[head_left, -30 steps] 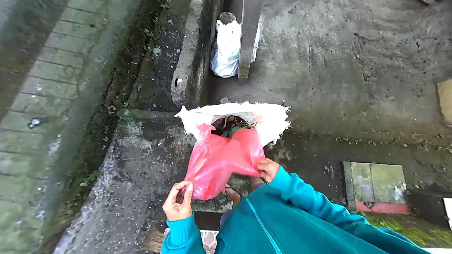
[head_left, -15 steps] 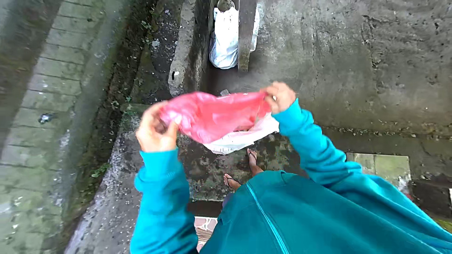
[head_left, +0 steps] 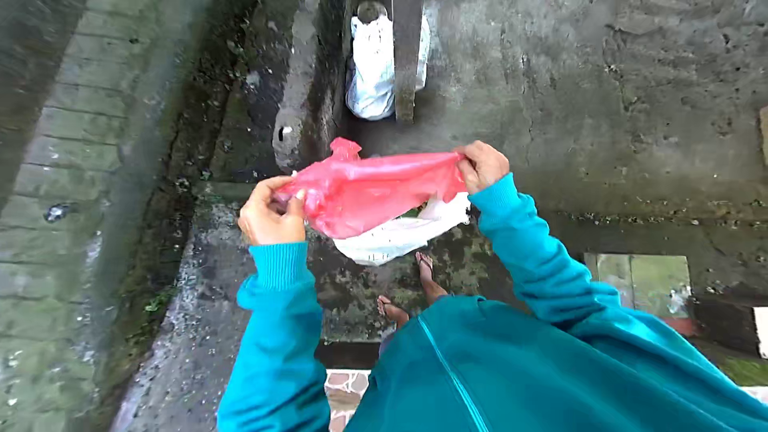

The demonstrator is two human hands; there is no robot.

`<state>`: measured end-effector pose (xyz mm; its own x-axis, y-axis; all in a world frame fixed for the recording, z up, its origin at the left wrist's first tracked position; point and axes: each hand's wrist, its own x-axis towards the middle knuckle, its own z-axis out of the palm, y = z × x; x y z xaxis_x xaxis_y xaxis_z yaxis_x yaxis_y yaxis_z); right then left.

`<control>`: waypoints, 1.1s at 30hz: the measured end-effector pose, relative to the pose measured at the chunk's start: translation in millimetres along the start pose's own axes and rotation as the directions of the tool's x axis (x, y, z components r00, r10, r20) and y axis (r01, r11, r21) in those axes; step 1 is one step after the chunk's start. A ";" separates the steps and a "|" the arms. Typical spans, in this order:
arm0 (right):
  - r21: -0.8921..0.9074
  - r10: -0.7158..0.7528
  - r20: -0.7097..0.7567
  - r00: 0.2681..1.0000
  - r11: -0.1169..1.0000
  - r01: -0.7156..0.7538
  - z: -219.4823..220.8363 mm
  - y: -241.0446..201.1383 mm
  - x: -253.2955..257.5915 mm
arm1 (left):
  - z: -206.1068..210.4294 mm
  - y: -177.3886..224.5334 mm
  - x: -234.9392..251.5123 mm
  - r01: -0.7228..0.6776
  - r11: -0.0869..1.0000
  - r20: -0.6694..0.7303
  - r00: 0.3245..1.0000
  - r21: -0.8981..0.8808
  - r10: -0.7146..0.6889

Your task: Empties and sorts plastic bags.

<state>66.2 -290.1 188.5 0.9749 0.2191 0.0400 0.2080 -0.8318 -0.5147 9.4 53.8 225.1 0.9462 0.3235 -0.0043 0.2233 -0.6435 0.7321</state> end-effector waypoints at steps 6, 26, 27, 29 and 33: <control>0.072 -0.097 -0.229 0.969 0.991 0.116 10.3 -4.1 3.7 | 7.7 17.7 3.3 -0.320 0.942 -0.261 0.922 -0.106 0.284; 0.334 -0.404 -0.026 0.914 0.859 0.389 -6.1 -88.0 56.2 | 45.1 27.5 12.1 -0.135 0.932 0.048 0.991 0.337 0.126; 0.352 -0.347 -0.103 0.932 0.864 0.361 -11.7 -71.8 49.7 | 32.1 16.3 18.2 -0.067 0.954 -0.015 0.997 0.293 0.075; 0.410 -0.147 -0.145 0.979 0.891 0.194 -9.5 -29.9 29.5 | 4.3 -11.3 25.3 0.077 0.989 -0.194 0.980 0.125 -0.051; 0.428 0.215 0.053 0.975 0.878 -0.216 54.1 59.2 -11.0 | -41.1 -59.4 34.1 0.228 0.965 -0.341 0.904 -0.126 -0.258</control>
<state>63.5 -314.1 111.2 0.9912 0.0619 -0.1168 -0.0624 -0.5593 -0.8266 18.7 131.6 209.5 0.7181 0.6949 0.0392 0.4021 -0.4602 0.7915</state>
